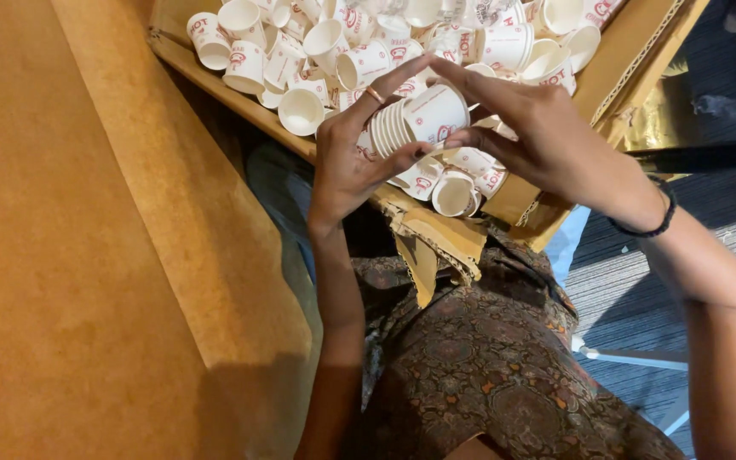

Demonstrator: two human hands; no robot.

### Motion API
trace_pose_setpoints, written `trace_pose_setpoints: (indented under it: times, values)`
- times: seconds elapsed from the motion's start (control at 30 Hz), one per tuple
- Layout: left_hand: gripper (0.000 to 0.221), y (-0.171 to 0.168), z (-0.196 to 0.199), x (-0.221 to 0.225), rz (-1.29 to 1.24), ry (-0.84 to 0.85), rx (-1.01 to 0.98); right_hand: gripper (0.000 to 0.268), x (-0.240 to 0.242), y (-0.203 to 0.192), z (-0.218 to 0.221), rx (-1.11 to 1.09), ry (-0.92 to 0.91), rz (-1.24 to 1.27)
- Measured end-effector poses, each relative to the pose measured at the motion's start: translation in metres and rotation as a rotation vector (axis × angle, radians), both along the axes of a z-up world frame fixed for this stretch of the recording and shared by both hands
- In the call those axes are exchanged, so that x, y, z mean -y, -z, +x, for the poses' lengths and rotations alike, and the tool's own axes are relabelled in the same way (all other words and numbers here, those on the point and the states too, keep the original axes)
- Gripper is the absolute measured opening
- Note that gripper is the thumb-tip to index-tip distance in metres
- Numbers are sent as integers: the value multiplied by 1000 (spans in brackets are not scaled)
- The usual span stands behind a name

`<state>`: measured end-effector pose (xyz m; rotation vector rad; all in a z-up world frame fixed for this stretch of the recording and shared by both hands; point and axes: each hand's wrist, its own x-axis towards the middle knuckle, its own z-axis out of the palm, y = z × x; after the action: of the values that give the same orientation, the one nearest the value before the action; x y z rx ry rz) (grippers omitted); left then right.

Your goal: Sorting and stacking paper cups from a cardboard box.

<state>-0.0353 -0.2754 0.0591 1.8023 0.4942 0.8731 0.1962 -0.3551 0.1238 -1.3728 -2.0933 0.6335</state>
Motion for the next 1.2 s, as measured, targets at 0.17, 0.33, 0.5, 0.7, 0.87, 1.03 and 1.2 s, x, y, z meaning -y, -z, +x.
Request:
trace_pose_setpoints:
  times: [0.17, 0.33, 0.5, 0.7, 0.87, 1.03, 1.2]
  values:
    - [83, 3, 6, 3, 8, -145, -302, 62, 0, 28, -4, 223, -1, -54]
    - [81, 12, 7, -1, 113, -111, -256, 60, 10, 17, -15, 68, -147, 213]
    - [63, 1, 9, 1, 247, -63, -248, 47, -19, 6, 28, -26, 112, -172]
    - [44, -18, 17, 7, 194, -224, -443, 34, -67, 50, 81, 330, 366, -103]
    - [40, -16, 17, 11, 234, -299, -337, 22, -78, 74, 89, 277, 225, -195]
    - [56, -11, 25, 4, 117, -296, -410, 37, -49, 27, 64, 112, 171, 38]
    - [74, -1, 20, 10, 87, -287, -356, 45, -26, 10, 28, -27, 89, 97]
